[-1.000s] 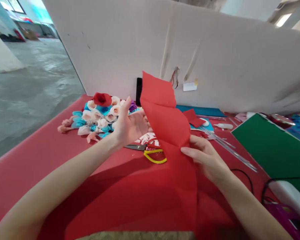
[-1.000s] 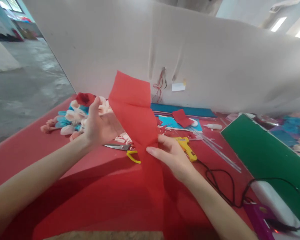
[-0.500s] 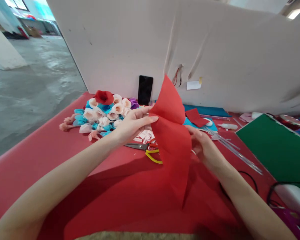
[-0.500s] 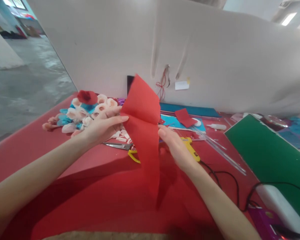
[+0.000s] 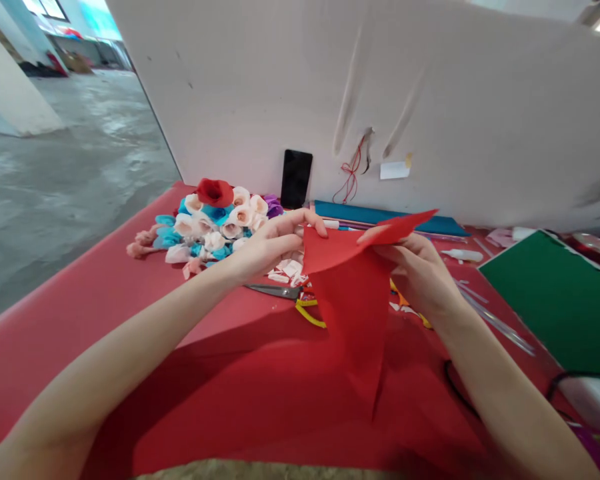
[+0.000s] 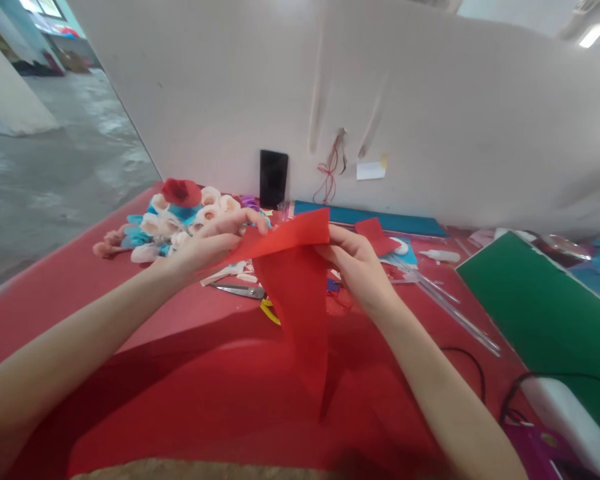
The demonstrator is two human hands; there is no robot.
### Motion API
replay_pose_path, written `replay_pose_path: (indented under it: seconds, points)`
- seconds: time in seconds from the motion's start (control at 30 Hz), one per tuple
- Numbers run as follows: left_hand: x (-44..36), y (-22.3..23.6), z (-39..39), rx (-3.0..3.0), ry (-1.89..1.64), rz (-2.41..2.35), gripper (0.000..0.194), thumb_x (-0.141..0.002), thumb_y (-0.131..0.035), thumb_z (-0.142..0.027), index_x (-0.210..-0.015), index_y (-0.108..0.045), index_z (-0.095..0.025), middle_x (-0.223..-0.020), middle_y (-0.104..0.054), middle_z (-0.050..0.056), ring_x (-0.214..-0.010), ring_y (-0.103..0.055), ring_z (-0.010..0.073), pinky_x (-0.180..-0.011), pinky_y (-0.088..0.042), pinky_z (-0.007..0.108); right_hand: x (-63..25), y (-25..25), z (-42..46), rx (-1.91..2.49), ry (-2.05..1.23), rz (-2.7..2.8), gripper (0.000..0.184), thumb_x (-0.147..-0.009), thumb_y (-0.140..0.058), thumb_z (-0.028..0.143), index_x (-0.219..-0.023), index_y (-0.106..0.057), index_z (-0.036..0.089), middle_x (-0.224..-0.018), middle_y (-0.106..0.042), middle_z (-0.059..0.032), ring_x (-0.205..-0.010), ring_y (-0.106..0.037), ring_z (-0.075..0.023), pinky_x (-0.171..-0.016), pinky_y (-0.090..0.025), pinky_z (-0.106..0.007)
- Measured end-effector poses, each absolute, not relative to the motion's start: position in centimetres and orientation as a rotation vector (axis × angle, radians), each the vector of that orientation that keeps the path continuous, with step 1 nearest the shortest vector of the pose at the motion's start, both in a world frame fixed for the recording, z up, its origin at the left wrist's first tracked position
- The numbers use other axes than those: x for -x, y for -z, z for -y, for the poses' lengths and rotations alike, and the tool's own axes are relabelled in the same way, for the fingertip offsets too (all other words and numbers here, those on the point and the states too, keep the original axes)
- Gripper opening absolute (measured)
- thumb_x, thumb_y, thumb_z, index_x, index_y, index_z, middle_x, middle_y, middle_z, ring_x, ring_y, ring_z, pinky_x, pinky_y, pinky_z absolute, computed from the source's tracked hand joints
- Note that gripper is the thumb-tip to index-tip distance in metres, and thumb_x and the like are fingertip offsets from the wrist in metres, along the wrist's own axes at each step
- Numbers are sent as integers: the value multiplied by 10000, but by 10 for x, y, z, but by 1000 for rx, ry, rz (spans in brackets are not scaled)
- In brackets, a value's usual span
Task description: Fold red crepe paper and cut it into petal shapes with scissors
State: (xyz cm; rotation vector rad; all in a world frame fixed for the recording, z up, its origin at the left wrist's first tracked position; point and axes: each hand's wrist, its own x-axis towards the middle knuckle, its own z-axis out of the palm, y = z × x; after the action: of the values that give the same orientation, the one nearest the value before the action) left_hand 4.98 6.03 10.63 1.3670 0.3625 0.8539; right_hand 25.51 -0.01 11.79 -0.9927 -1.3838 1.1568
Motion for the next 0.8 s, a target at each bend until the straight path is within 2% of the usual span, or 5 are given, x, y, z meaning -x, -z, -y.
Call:
replay_pose_path:
  seconds: [0.1,0.3,0.47,0.6,0.8]
  points:
    - [-47,-110,-64,-1322,-800,-360,206,-604,-513,-103,-798,-560,-157,-678,-598,-5,-569,-578,90,-522,-469,186,-258,-120,-1,969,-1074,1451,280,-765,-440,140,-781,-702,238,-836,-684,7,-781,-628,-151,-651,-493,-255]
    - [-50,-105,-67,-1302,-898,-412,281,-823,-485,-366,-977,-591,-156,-645,-634,-7,-562,-608,105,-556,-507,218,-258,-124,2,1033,-630,1717,298,-859,-415,183,-801,-696,260,-901,-678,21,-902,-588,-160,-823,-436,-286]
    - [-59,-100,-56,-1430,-903,-439,239,-725,-671,-299,-918,-668,-158,-821,-712,34,-780,-672,175,-714,-530,262,-253,-131,8,1106,-466,1810,271,-889,-425,224,-840,-681,296,-971,-676,33,-998,-583,-176,-870,-441,-306]
    - [-62,-99,-50,-1528,-901,-636,189,-694,-706,-307,-773,-693,-136,-775,-731,50,-753,-684,200,-664,-547,273,-249,-135,11,1126,-406,1807,256,-886,-436,224,-843,-678,295,-1000,-673,26,-1041,-577,-187,-911,-439,-321]
    - [-61,-108,-43,-1522,-963,-642,121,-705,-697,-252,-768,-706,-149,-793,-738,31,-753,-693,196,-672,-569,280,-246,-140,6,1161,-535,1565,183,-844,-542,313,-997,-642,316,-900,-685,14,-833,-635,-169,-715,-520,-294]
